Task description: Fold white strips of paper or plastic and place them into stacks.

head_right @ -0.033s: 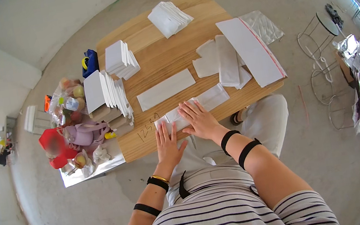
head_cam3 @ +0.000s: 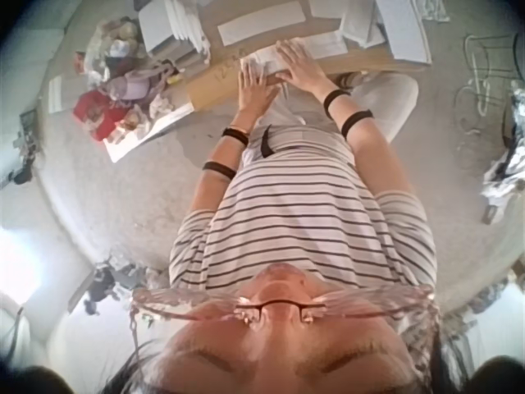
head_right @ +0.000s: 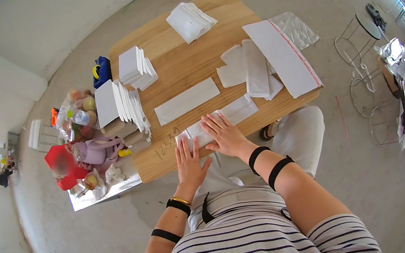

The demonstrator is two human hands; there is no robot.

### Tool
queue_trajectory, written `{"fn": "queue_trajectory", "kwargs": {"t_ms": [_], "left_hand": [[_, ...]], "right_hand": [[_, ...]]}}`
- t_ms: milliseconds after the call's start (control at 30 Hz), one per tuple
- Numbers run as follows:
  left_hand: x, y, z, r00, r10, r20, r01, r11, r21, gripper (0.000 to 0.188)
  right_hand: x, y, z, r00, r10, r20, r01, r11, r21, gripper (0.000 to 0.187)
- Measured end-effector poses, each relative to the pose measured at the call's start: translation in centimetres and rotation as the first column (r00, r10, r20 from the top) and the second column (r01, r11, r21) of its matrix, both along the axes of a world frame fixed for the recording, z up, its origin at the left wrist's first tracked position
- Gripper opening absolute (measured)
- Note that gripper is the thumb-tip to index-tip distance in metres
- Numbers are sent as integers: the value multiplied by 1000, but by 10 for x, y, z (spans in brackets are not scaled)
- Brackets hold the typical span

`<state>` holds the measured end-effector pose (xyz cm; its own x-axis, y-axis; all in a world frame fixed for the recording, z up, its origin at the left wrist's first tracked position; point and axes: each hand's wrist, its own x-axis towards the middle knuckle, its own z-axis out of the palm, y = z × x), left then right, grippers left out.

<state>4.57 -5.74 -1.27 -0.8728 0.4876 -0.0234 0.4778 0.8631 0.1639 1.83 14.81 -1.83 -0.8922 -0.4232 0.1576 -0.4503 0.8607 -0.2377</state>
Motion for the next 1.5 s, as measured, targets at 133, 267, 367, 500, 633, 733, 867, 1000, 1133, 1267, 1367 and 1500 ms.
{"fn": "queue_trajectory", "kwargs": {"t_ms": [133,267,367,500,633,733,867,1000,1133,1267,1367,1500], "left_hand": [[2,1,-1,1000,23,-19,-23,1000,-12,87],[-1,-8,-11,999,28,-26,-27,999,47,88],[-3,-10,-9,995,68,74,-83,969,234,88],[-8,8,20,994,60,87,-99,822,561,85],[-12,34,30,998,-1,68,-29,894,448,83],[-16,58,23,998,-43,38,28,944,328,84],[-17,77,12,998,-56,34,47,973,225,83],[-18,84,7,997,-58,51,49,987,154,83],[-18,86,2,998,-57,34,51,989,140,83],[-18,89,1,997,-63,51,56,989,139,81],[-17,87,-1,998,-60,27,56,990,132,78],[-19,81,8,992,-122,37,114,980,166,77]], "right_hand": [[0,1,-1,1000,-3,12,3,1000,14,81],[0,-1,0,1000,9,9,-9,1000,14,82],[-1,1,2,998,27,48,-27,1000,0,79],[-2,19,15,998,-49,38,51,998,-35,77],[0,42,33,987,-146,65,154,978,-138,74],[4,55,34,976,-209,65,218,957,-193,70],[11,63,29,949,-305,77,314,925,-213,64],[13,66,23,943,-325,69,332,915,-231,60],[13,63,20,946,-314,81,324,919,-224,56],[12,61,20,948,-310,75,319,921,-225,54],[11,58,20,952,-298,67,306,923,-235,54],[11,57,22,953,-295,76,304,921,-243,53]]}}
